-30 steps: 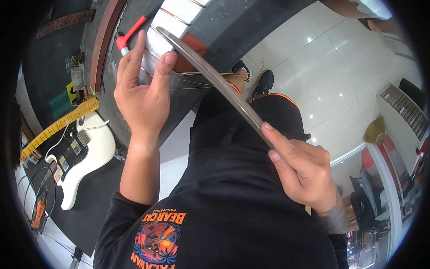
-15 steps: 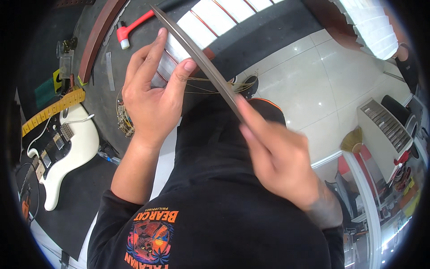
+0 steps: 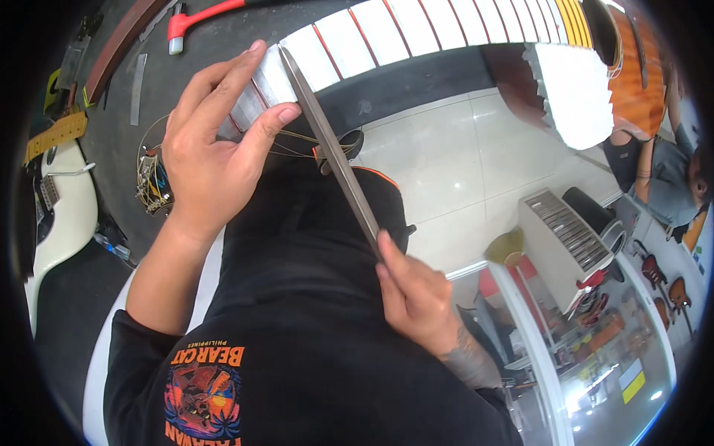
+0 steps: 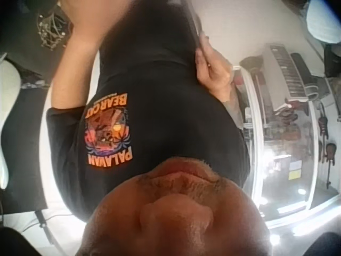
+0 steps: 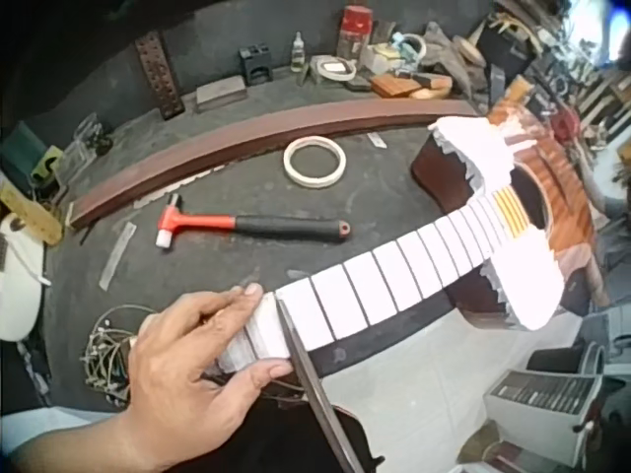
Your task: The person files the frets of an acoustic guitar using a handheld file.
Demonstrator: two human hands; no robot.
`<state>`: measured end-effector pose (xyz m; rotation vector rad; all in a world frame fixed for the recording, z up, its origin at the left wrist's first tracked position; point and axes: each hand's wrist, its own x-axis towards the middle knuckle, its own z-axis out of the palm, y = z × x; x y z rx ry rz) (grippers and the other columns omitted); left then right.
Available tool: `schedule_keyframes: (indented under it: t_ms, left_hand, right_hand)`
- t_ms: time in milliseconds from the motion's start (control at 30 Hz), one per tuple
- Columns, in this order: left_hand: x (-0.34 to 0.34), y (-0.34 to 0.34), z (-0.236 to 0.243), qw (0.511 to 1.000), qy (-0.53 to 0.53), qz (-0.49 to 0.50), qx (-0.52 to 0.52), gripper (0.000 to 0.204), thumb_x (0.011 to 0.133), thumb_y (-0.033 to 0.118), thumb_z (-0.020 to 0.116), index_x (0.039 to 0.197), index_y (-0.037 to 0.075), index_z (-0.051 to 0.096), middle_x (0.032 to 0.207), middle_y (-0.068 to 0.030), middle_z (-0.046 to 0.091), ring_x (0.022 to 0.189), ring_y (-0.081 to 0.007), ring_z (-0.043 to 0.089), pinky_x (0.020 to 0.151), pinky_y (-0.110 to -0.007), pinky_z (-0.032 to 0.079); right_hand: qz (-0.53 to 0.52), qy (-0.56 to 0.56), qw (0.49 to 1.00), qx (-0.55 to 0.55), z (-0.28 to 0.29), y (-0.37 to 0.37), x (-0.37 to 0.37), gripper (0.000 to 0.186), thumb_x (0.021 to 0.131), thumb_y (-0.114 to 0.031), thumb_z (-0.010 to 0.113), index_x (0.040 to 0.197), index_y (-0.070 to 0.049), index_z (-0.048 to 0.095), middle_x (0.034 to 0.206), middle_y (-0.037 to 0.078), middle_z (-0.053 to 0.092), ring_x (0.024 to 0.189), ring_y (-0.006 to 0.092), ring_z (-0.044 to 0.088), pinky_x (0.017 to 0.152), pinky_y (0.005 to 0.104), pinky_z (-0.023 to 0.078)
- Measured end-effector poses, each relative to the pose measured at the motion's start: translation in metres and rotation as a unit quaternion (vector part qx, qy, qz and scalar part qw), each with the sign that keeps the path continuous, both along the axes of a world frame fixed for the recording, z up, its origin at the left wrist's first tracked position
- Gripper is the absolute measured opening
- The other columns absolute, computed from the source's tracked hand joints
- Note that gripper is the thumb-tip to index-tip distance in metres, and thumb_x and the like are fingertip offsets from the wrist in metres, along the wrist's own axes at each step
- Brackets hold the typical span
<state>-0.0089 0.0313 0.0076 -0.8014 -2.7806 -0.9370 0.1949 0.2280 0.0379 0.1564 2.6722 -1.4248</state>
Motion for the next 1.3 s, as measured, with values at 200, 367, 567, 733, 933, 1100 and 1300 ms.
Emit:
schedule_keyframes:
  t_ms: [200,367,567,733,933,1100,1300]
  left_hand:
    - [0.001,-0.002,0.004,1.0,-0.006,0.016,-0.009,0.053,0.079,0.025,0.087,0.126,0.007,0.073,0.109,-0.0117,0.073,0.094,-0.0267,0.072,0.083,-0.035,0.056]
    - [0.0,0.004,0.002,1.0,-0.006,0.015,0.003,0.053,0.079,0.026,0.087,0.126,0.007,0.073,0.109,-0.0113,0.073,0.094,-0.0269,0.072,0.083,-0.034,0.055]
    - [0.002,0.002,0.003,1.0,0.003,0.018,-0.003,0.054,0.078,0.026,0.087,0.126,0.006,0.073,0.11,-0.0117,0.073,0.094,-0.0271,0.072,0.083,-0.034,0.055]
    - [0.002,0.0,0.001,1.0,0.01,0.01,-0.002,0.054,0.078,0.026,0.087,0.126,0.005,0.073,0.111,-0.012,0.073,0.095,-0.027,0.072,0.084,-0.035,0.055]
    - [0.002,0.001,0.003,1.0,0.008,0.011,-0.006,0.054,0.078,0.025,0.087,0.127,0.007,0.072,0.112,-0.012,0.073,0.096,-0.0275,0.072,0.084,-0.035,0.055]
    - [0.001,0.003,0.001,1.0,0.0,0.018,0.004,0.053,0.079,0.027,0.086,0.127,0.009,0.073,0.113,-0.0099,0.074,0.098,-0.027,0.072,0.085,-0.034,0.055]
    - [0.003,0.002,0.002,1.0,0.007,0.017,-0.007,0.052,0.079,0.026,0.086,0.127,0.009,0.073,0.113,-0.0097,0.074,0.097,-0.0269,0.072,0.085,-0.034,0.055]
  right_hand:
    - [-0.036,-0.013,0.998,-0.04,-0.002,-0.025,-0.078,0.047,0.092,0.003,0.067,0.139,0.0,0.061,0.074,0.016,0.065,0.06,0.0253,0.064,0.059,0.0305,0.051]
    - [-0.059,0.049,0.995,-0.059,-0.017,-0.027,-0.137,0.04,0.102,-0.012,0.061,0.142,-0.009,0.062,0.061,0.0,0.054,0.055,0.0034,0.05,0.052,0.0245,0.041]
    - [-0.038,-0.017,0.997,-0.064,-0.018,-0.008,-0.036,0.048,0.09,0.007,0.068,0.137,0.004,0.062,0.077,0.021,0.068,0.06,0.0266,0.068,0.06,0.0301,0.053]
    - [-0.03,-0.009,0.999,-0.04,-0.008,-0.001,0.016,0.05,0.087,0.01,0.068,0.136,0.005,0.062,0.075,0.018,0.067,0.056,0.0235,0.065,0.057,0.0291,0.052]
    - [-0.037,-0.01,0.998,-0.041,0.002,-0.02,-0.078,0.046,0.095,0.004,0.063,0.14,0.003,0.059,0.066,0.009,0.059,0.056,0.0148,0.057,0.056,0.0261,0.047]
    - [-0.043,0.054,0.997,-0.039,-0.014,-0.029,-0.119,0.042,0.102,-0.003,0.058,0.145,-0.001,0.058,0.061,-0.002,0.052,0.057,0.0018,0.049,0.052,0.0231,0.042]
    - [-0.026,-0.033,0.999,-0.029,-0.013,0.0,0.016,0.048,0.09,0.009,0.067,0.137,0.007,0.06,0.069,0.017,0.064,0.056,0.0249,0.065,0.06,0.0287,0.051]
